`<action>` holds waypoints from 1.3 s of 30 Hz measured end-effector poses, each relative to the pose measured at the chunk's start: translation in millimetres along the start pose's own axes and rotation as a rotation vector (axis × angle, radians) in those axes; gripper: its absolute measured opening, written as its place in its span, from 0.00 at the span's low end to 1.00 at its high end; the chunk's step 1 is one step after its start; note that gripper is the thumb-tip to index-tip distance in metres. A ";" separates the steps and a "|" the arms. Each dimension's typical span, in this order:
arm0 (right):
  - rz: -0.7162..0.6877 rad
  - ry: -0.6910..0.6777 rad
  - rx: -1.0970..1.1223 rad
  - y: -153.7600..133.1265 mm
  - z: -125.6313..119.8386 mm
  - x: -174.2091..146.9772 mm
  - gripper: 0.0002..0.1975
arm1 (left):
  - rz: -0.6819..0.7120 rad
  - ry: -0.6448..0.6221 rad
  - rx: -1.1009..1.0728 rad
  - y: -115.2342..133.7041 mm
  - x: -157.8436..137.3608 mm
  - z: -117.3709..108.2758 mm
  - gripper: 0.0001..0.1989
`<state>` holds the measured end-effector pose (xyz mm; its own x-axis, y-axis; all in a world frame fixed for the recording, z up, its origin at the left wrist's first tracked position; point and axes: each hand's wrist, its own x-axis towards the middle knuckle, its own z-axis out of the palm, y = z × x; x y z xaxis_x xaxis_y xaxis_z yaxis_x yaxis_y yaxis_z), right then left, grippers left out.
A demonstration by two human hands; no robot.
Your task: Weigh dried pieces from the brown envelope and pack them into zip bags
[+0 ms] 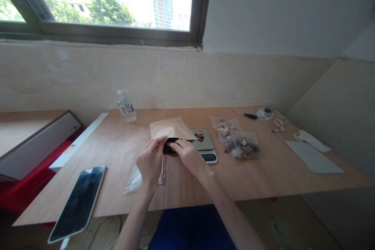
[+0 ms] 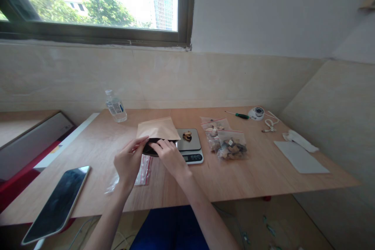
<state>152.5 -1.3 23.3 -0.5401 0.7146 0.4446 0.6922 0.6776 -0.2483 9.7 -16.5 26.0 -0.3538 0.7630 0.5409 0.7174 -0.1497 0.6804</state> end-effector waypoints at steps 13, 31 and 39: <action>0.368 0.560 0.754 9.9 -25.6 -26.0 0.11 | -0.013 0.011 0.025 3.3 9.9 1.7 0.07; 0.316 0.408 0.449 93.5 32.1 -48.2 0.11 | -0.068 0.032 0.044 -9.5 23.1 1.5 0.07; 0.336 0.435 0.416 95.7 27.7 -45.7 0.10 | -0.076 0.035 0.016 -8.8 23.2 1.8 0.07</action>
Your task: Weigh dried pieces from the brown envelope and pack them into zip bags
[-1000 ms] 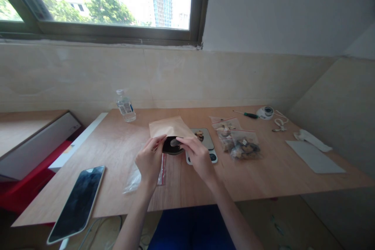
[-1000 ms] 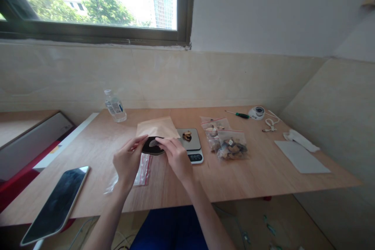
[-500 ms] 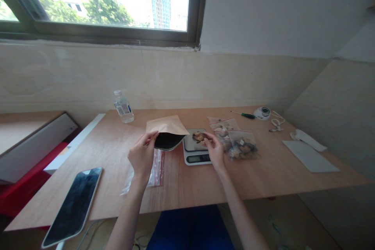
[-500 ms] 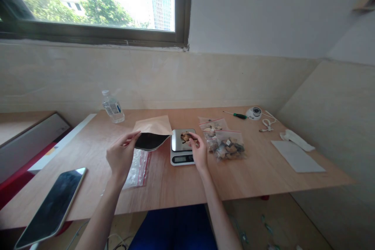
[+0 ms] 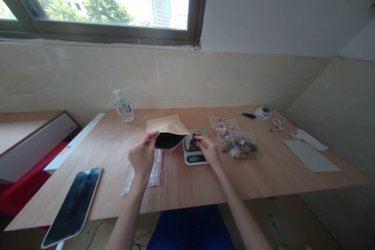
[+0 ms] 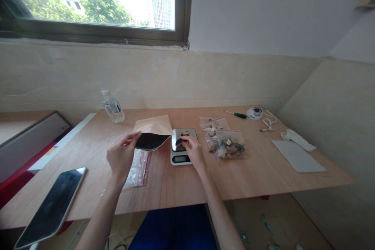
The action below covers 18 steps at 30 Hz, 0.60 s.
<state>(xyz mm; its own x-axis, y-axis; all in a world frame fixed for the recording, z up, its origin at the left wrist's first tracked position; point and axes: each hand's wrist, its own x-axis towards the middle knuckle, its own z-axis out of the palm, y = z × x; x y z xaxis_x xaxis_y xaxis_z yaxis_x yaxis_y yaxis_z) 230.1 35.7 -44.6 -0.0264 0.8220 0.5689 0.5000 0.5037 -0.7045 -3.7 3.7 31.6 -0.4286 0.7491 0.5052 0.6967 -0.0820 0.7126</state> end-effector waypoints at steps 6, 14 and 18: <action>0.047 0.091 0.074 -1.9 -6.8 10.5 0.10 | 0.002 0.005 -0.011 0.0 0.1 -0.7 0.07; 0.057 0.159 -0.160 24.2 -23.2 17.5 0.10 | 0.002 -0.004 -0.024 -0.7 -0.5 0.0 0.07; 0.051 0.060 -0.256 35.3 -27.2 15.0 0.11 | 0.004 -0.011 -0.018 -0.7 -1.0 -1.2 0.07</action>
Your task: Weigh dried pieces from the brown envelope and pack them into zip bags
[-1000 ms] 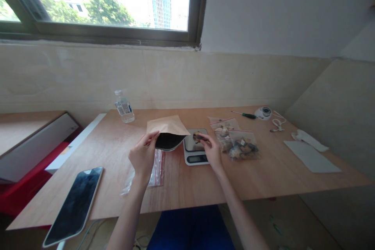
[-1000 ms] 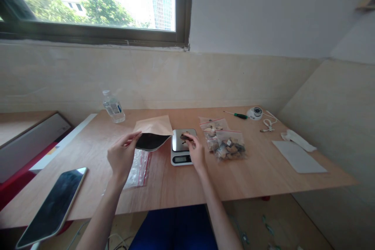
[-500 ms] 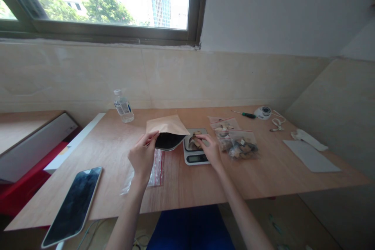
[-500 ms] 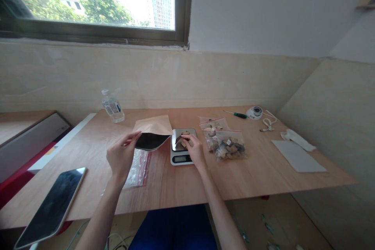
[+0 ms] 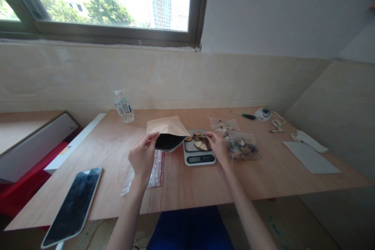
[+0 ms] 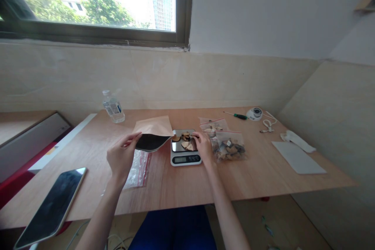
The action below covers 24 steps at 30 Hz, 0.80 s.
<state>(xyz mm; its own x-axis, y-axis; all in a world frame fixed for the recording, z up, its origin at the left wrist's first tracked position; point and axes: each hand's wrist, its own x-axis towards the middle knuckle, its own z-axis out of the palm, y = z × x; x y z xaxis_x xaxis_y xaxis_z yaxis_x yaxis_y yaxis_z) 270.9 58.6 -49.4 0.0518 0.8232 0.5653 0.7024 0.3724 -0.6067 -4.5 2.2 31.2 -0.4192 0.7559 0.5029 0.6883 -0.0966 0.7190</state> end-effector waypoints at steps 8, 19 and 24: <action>0.018 -0.049 0.049 -10.5 -3.1 -16.3 0.13 | -0.009 0.006 -0.006 1.5 -0.2 0.7 0.07; -0.211 -0.056 0.215 -120.5 -11.6 -44.9 0.13 | -0.003 -0.001 -0.012 -1.6 -1.9 1.5 0.09; -0.298 -0.302 0.301 -158.6 16.1 -38.0 0.22 | 0.001 -0.037 0.013 -1.7 -9.7 1.8 0.08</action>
<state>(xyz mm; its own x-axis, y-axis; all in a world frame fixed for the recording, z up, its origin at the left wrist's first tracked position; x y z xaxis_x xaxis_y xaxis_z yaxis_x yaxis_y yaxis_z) 146.1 -24.9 16.3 -0.3574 0.7330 0.5788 0.4175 0.6797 -0.6031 -0.5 -3.8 24.3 -0.3962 0.7796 0.4851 0.6963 -0.0892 0.7122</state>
